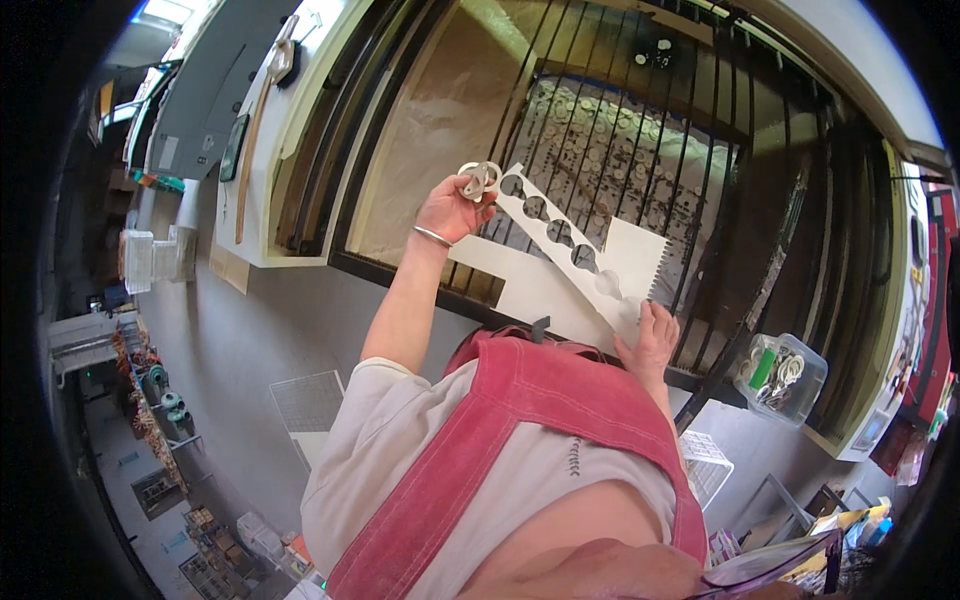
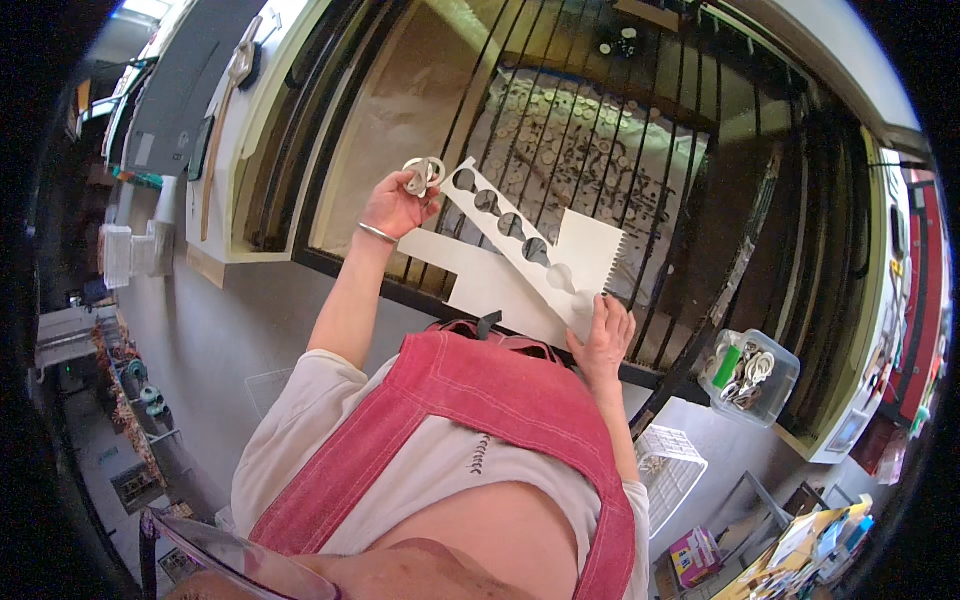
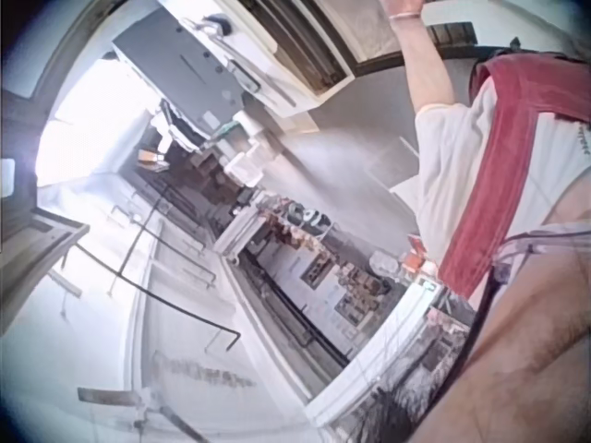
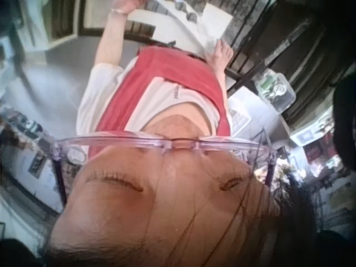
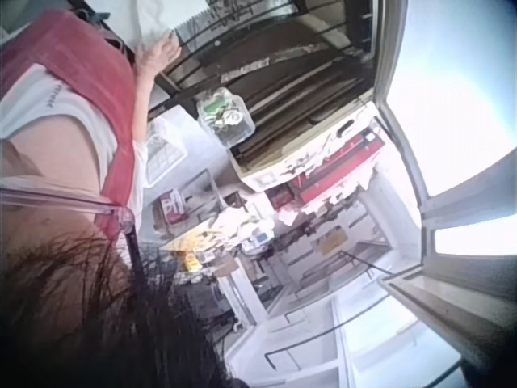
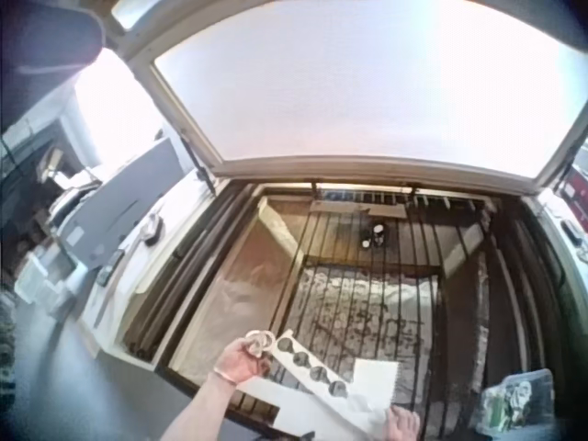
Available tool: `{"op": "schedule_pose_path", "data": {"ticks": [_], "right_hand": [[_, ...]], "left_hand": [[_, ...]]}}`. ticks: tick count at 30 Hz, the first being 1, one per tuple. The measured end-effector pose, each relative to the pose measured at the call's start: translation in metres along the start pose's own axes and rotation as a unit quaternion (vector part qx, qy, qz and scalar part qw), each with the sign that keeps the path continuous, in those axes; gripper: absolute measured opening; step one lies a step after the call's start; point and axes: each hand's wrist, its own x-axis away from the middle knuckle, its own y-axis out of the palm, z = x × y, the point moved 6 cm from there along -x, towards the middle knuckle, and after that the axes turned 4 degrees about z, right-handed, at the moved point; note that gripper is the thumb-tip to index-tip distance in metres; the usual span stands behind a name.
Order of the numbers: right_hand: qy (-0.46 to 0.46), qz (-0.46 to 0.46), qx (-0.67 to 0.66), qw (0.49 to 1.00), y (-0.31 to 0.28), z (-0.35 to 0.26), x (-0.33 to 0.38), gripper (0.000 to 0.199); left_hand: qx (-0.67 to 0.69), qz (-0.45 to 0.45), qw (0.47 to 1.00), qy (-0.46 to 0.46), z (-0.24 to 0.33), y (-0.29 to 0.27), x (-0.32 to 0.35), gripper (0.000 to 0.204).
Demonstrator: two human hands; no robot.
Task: The person picks up small round buttons from a tray inside a display case and places them into a plastic container. They also handle a white template with circular cutouts, positioning it against the case interior.
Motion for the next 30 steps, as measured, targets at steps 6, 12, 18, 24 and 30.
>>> {"op": "schedule_pose_path", "data": {"ticks": [6, 12, 18, 24, 30], "right_hand": [[0.016, 0.049, -0.148, 0.988, -0.022, -0.016, -0.041, 0.068], [0.116, -0.071, -0.562, 0.816, -0.017, -0.067, -0.116, 0.062], [0.222, -0.105, -0.728, 0.641, 0.016, -0.082, -0.119, 0.026], [0.276, 0.005, -0.606, 0.746, 0.048, -0.055, -0.109, 0.014], [0.426, 0.024, -0.523, 0.738, 0.076, -0.025, -0.058, 0.015]], "left_hand": [[-0.207, 0.004, 0.978, 0.040, -0.021, 0.052, 0.020, 0.034], [-0.255, -0.053, 0.965, 0.013, -0.082, 0.114, 0.034, 0.030], [-0.358, -0.064, 0.931, 0.005, -0.128, 0.111, 0.041, 0.024], [-0.453, 0.038, 0.886, 0.090, -0.047, 0.062, 0.046, 0.039], [-0.428, 0.195, 0.866, 0.170, 0.110, -0.040, -0.021, 0.029]]}}
